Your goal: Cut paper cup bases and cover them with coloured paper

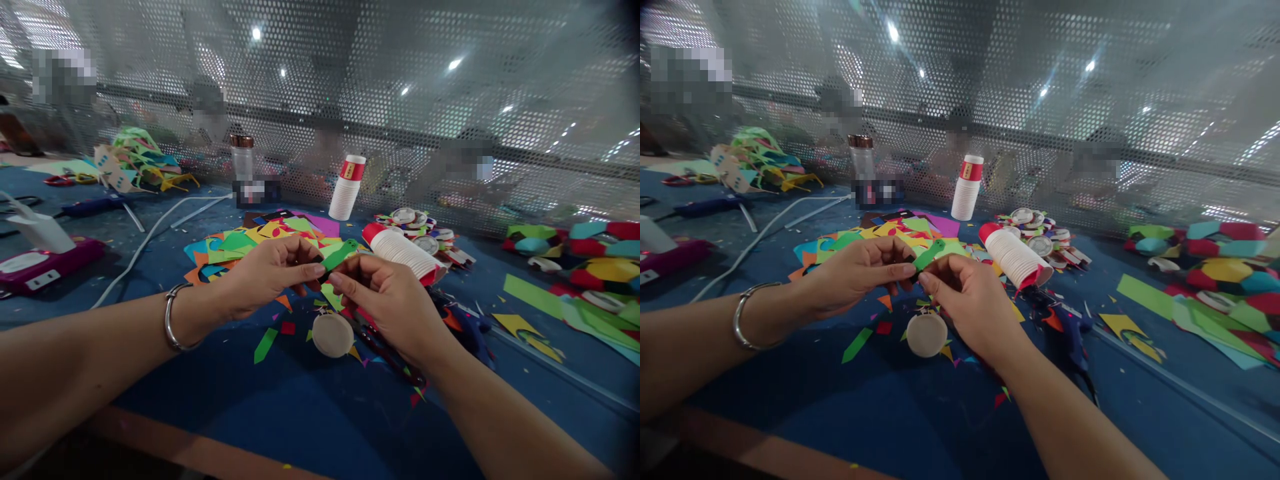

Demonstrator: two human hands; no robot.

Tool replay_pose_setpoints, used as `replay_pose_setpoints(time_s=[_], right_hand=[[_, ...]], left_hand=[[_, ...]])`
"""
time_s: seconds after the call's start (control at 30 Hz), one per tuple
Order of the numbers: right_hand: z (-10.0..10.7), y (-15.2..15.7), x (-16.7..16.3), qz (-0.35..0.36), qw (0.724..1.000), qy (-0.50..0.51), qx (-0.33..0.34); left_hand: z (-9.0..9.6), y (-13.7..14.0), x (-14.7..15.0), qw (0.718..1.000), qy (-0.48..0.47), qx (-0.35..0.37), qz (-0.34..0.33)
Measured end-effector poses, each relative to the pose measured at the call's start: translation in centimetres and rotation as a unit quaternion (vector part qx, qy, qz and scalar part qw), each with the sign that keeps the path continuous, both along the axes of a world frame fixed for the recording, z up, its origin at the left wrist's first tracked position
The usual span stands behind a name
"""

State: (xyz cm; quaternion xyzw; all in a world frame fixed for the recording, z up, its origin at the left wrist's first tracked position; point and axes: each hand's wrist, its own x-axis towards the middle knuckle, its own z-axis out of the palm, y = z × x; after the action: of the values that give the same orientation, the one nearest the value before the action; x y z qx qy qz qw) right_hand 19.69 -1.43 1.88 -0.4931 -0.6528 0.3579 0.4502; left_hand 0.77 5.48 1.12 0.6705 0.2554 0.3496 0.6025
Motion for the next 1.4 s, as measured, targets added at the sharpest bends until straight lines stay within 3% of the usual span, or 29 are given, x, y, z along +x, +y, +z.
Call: replay_pose_setpoints(time_s=[0.13,0.37,0.67,0.8,1.03,1.17,1.4], right_hand=[[0.03,0.09,-0.07,-0.008,1.000,0.007,0.009],[-0.08,-0.01,-0.20,-0.009,1.000,-0.008,0.029],[-0.24,0.09,-0.28,-0.036,0.990,-0.117,0.064],[-0.08,0.00,-0.38,-0.035,0.988,-0.140,0.060],[0.33,-0.13,-0.17,-0.016,0.998,-0.039,0.036],[0.26,-0.09,-0.14,-0.014,0.999,0.038,-0.031],[-0.24,0.10,-0.24,0.005,0.984,0.153,-0.096]], left_hand=[[-0.21,0.01,0.06,0.999,-0.022,0.020,0.026],[-0.42,0.02,0.16,0.998,0.021,0.044,0.041],[-0.80,0.07,0.11,0.998,0.000,0.016,-0.066],[-0.96,0.04,0.13,0.997,-0.003,0.042,-0.064],[-0.47,-0.22,0.21,0.997,-0.065,0.012,-0.048],[-0.13,-0.51,0.27,0.995,-0.089,-0.016,-0.050],[0.01,-0.67,0.14,0.994,-0.053,-0.069,-0.067]])
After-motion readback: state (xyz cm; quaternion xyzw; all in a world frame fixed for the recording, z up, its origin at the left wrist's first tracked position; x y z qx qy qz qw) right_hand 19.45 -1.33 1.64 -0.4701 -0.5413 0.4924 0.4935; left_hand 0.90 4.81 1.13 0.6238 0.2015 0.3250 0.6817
